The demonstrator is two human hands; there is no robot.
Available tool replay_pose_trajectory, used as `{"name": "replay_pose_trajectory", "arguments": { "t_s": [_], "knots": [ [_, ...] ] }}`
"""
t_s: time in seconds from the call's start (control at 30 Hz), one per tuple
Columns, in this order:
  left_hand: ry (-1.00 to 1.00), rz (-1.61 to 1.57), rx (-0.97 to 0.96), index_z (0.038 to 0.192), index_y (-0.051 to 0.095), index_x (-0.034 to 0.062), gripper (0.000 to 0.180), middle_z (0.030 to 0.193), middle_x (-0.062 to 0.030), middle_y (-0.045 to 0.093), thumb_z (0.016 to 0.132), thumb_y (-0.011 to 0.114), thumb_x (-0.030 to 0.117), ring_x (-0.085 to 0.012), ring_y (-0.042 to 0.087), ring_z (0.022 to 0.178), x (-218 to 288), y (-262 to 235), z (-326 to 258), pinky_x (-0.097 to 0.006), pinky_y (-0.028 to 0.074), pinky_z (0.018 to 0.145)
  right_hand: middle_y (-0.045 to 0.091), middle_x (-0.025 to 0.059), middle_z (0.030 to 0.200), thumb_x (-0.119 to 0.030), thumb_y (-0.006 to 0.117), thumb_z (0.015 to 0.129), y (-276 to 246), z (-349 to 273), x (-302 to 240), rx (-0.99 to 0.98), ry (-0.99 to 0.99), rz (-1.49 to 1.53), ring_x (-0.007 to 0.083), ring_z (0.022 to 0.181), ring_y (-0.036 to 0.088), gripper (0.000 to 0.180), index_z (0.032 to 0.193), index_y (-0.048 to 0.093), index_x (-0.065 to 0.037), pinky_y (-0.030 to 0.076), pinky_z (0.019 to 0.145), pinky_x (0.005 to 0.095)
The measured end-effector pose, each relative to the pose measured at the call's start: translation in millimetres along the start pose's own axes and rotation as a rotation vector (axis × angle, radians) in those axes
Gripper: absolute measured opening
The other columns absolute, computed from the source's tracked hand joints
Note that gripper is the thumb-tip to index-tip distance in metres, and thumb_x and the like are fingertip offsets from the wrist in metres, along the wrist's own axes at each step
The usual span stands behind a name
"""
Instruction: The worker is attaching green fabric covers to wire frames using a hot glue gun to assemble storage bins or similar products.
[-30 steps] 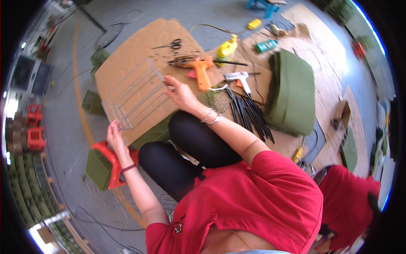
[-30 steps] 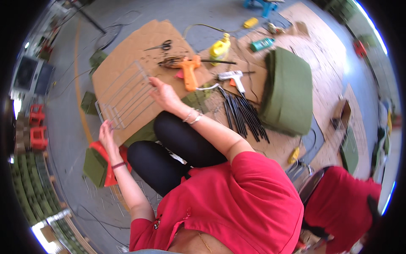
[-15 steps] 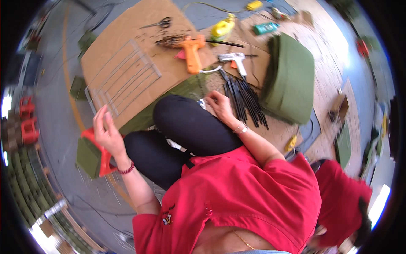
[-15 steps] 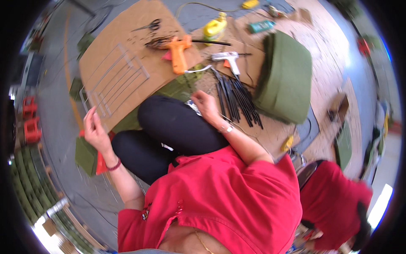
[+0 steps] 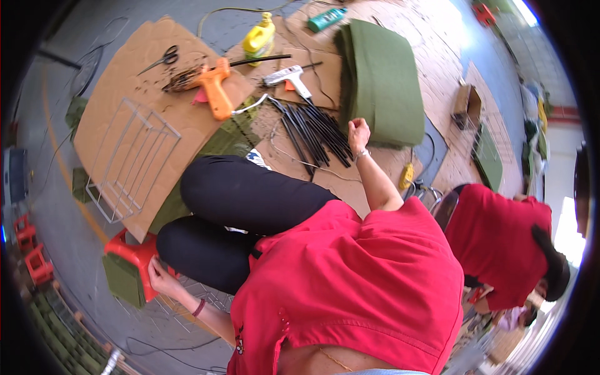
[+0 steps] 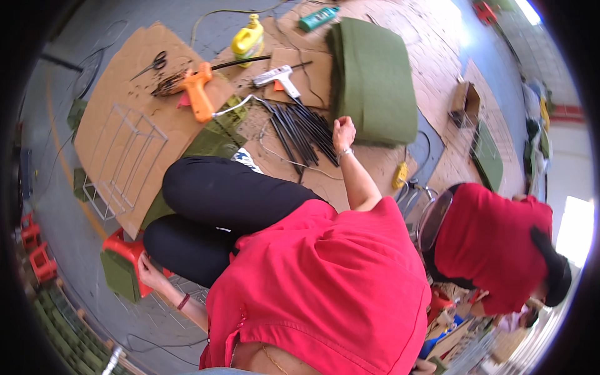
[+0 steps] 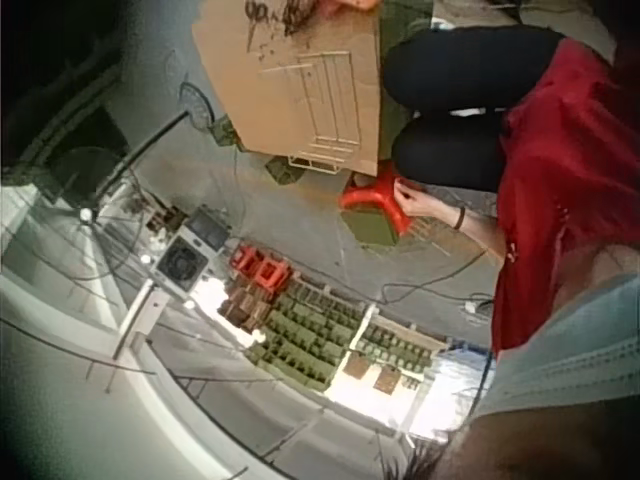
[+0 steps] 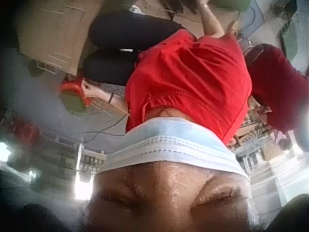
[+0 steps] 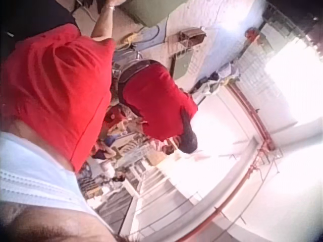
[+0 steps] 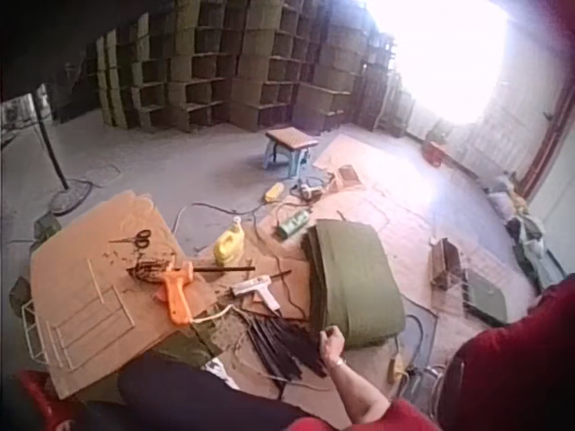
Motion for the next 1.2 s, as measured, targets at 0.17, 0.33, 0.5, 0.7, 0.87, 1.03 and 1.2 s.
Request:
{"name": "replay_pose_trajectory", "arguments": {
  "t_s": [0.17,0.33,0.5,0.7,0.87,1.03,1.2],
  "knots": [
    [-0.001,0.066,0.019,0.107,0.071,-0.0006,0.034,0.095,-0.0146,0.074,0.099,0.058,0.029,-0.0253,0.069,0.081,-20,2,7,-0.037,0.052,0.073,0.062,0.0128,0.104,-0.022,0.074,0.081,-35,26,50,0.050,0.175,-0.269,0.0308,0.103,0.060,0.036,0.109,0.056,-0.009,0.049,0.087,0.0413],
    [0.044,0.116,0.013,0.107,0.072,0.0004,0.034,0.096,-0.0141,0.073,0.098,0.058,0.031,-0.0238,0.068,0.082,-5,0,18,-0.037,0.052,0.076,0.058,0.0149,0.113,-0.039,0.080,0.076,-50,28,89,0.112,0.332,-0.316,0.0325,0.111,0.056,0.055,0.114,0.055,-0.009,0.048,0.091,0.0426],
    [0.044,0.169,-0.005,0.107,0.073,0.0006,0.034,0.098,-0.0127,0.074,0.098,0.059,0.030,-0.0240,0.068,0.083,17,-2,29,-0.036,0.052,0.078,0.055,0.0166,0.116,-0.044,0.082,0.072,-46,35,92,0.133,0.228,-0.413,0.0340,0.112,0.053,0.064,0.116,0.054,-0.007,0.046,0.094,0.0432],
    [0.051,0.162,-0.008,0.106,0.072,-0.0001,0.034,0.097,-0.0120,0.074,0.097,0.060,0.030,-0.0240,0.068,0.084,39,1,36,-0.036,0.051,0.080,0.057,0.0126,0.111,-0.036,0.077,0.077,-49,44,101,0.078,0.166,-0.409,0.0308,0.108,0.055,0.044,0.108,0.060,-0.010,0.048,0.091,0.0416],
    [0.035,0.125,-0.023,0.106,0.072,-0.0005,0.034,0.097,-0.0116,0.074,0.097,0.060,0.030,-0.0235,0.069,0.086,47,2,37,-0.036,0.051,0.080,0.067,0.0164,0.097,-0.019,0.058,0.089,-61,63,111,0.035,0.099,-0.379,0.0338,0.095,0.065,0.016,0.093,0.068,-0.008,0.052,0.085,0.0440],
    [0.040,0.078,0.012,0.108,0.070,-0.0038,0.034,0.100,-0.0132,0.074,0.098,0.058,0.027,-0.0233,0.069,0.090,58,-2,42,-0.035,0.052,0.084,0.070,0.0177,0.091,-0.013,0.056,0.083,-86,91,106,-0.001,0.000,-0.340,0.0359,0.092,0.067,0.016,0.091,0.069,-0.010,0.053,0.081,0.0455],
    [0.116,0.078,0.079,0.110,0.070,-0.0040,0.033,0.101,-0.0134,0.073,0.100,0.057,0.024,-0.0239,0.069,0.092,86,-11,50,-0.035,0.052,0.085,0.070,0.0149,0.089,-0.010,0.054,0.084,-100,103,92,-0.255,0.034,-0.540,0.0348,0.089,0.067,0.016,0.093,0.066,-0.012,0.052,0.078,0.0450]
  ]
}}
Point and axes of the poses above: each hand's wrist, its own z-axis towards the middle knuckle, its own y-axis out of the palm, x = y × z, the point moved 3 cm from there along z, towards the middle knuckle
